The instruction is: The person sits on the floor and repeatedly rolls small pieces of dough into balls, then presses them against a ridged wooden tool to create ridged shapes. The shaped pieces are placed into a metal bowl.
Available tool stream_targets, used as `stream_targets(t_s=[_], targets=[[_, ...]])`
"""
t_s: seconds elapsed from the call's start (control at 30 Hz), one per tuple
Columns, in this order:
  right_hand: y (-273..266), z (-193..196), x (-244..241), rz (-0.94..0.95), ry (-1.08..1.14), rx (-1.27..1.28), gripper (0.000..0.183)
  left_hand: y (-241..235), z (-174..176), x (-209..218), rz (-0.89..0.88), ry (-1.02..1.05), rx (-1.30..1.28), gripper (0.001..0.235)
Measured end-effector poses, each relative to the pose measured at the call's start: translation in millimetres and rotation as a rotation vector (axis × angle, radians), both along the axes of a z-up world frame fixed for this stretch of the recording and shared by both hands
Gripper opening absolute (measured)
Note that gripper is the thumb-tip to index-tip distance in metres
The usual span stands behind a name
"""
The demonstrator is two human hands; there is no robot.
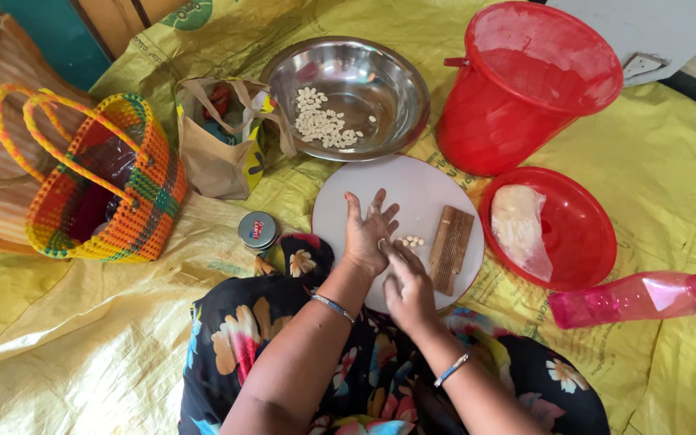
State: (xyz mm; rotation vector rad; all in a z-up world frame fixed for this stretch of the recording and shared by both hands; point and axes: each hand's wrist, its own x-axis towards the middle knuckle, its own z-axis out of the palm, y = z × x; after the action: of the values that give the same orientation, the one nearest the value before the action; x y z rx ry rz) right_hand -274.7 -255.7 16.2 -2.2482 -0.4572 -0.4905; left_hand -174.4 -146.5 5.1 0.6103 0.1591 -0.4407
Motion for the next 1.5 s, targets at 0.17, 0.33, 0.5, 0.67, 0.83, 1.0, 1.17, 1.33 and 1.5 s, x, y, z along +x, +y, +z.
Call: stream_targets(t_s=[0.17, 0.33, 0.5, 0.67, 0.83, 1.0, 1.17, 1.33, 1.5], targets=[[4.2, 17.7, -4.6, 0.012, -0.087, -0.323, 0.079, 1.9, 4.0, 0.2, -0.086, -0.034, 0.004, 0.118], [-10.2, 22.3, 4.5, -0.066, -0.009, -0.394, 0.080, -19.5, -1.7, -9.7, -0.141, 0.027, -0.121, 0.114], [-18.6, 23.1, 8.9, -0.054, 0.122, -0.358, 0.081, -26.3, 1.1, -16.0, -0.192, 0.053, -0.100, 0.109], [-28.2, 25.8, 22.2, -0.046, 0.144, -0.296, 0.080, -35.3, 5.4, -21.0, -0.210, 0.001, -0.132, 0.103], [-39.5, 27.3, 38.1, -0.074, 0.373, -0.236, 0.082, -47.8, 3.1, -24.4, -0.281, -0.031, -0.049, 0.103], [-30.2, 20.9, 37.0, -0.043, 0.504, -0.244, 0.091, -42.2, -3.3, -10.6, -0.111, 0.061, -0.004, 0.101], [-10.4, 31.4, 19.6, 0.108, 0.489, -0.291, 0.097, -24.8, -4.9, 6.7, 0.033, 0.077, 0.164, 0.108], [2.0, 43.1, -6.8, 0.192, 0.437, -0.223, 0.093, -1.3, -3.2, 21.5, -0.034, -0.009, 0.195, 0.114], [-6.1, 40.0, 6.7, 0.059, 0.394, -0.286, 0.090, -14.6, -0.9, 13.4, -0.221, -0.113, 0.164, 0.116]])
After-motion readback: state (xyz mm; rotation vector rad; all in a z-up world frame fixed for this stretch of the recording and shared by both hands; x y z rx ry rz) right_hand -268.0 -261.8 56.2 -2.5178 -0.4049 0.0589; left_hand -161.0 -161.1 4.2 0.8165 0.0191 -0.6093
